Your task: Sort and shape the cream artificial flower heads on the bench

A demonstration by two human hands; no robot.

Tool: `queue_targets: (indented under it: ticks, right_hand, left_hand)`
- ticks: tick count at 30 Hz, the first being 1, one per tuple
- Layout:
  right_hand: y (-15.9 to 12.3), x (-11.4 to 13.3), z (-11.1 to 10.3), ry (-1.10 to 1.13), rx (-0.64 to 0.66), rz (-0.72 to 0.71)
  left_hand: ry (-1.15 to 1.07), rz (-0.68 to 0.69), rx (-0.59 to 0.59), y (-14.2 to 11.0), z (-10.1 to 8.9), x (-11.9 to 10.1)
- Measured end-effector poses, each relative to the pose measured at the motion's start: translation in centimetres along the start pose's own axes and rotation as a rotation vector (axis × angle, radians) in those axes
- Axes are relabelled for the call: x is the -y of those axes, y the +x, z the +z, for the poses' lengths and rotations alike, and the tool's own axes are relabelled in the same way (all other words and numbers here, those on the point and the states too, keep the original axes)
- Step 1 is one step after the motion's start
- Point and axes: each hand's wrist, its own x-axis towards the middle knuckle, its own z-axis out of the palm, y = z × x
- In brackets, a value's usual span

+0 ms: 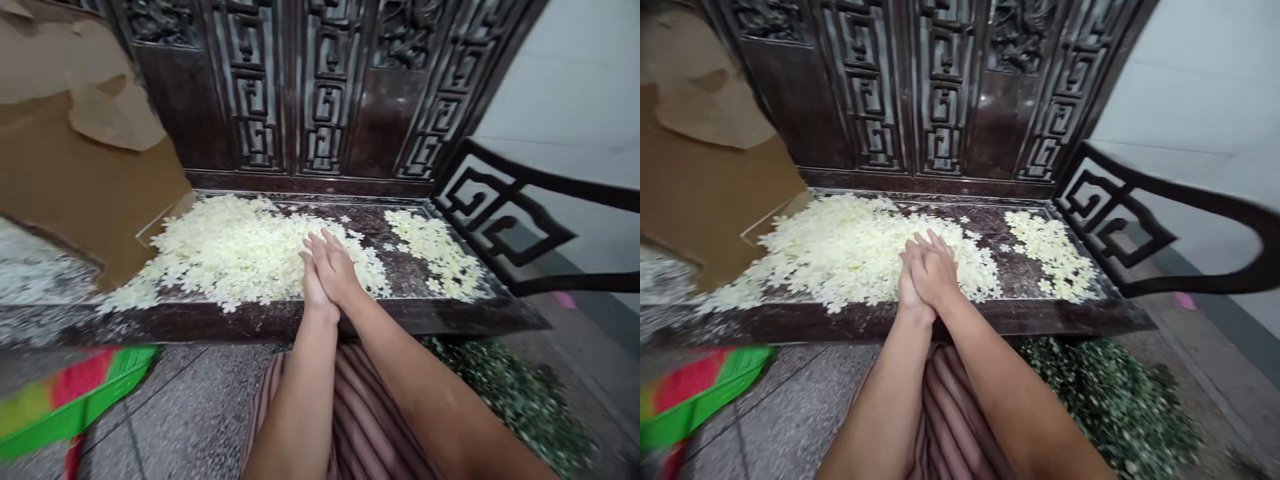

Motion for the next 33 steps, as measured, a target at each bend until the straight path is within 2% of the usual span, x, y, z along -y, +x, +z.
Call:
queue_targets:
  ticks: [2,7,12,19,23,25,28,31,33]
  right_hand:
    - [1.2,-0.8,-0.3,-0.13,-0.054,0.069]
    - [2.1,-1.9,-0.4,-0.393,0.048,0.169]
    - [3.0,-2.3,0.2,-0.403,0.089,0.269]
    - [4.3,-3.3,0.2,-0.193,-0.002,0.463]
    - [4.4,-3.8,-0.1,0.157,-0.11,0.55]
    - [4.4,-3.9,-0.2,0.36,-0.145,0.553]
    - [4.4,-3.7,-0.5,0.573,-0.16,0.508]
    - [4.6,-3.3,-1.2,0.693,-0.148,0.489]
    - [4.7,-2.9,-1.7,0.721,-0.151,0.508]
  left_hand:
    - [0.021,0.067,-0.061,-0.3,0.3,0.6]
    - [0.003,0.112,-0.331,0.2,0.4,2.1]
    - [0.069,0.156,-0.424,1.3,0.0,2.6]
    - [0.164,0.197,-0.336,1.1,0.1,2.8]
    - [0.223,0.246,-0.226,0.8,0.0,3.1]
    - [0.215,0.244,-0.175,0.8,0.0,3.2]
    - [0.225,0.224,-0.16,1.0,0.2,3.1]
    - [0.311,0.236,-0.132,1.3,0.2,2.6]
    - [0.42,0.308,-0.129,1.4,0.2,2.2]
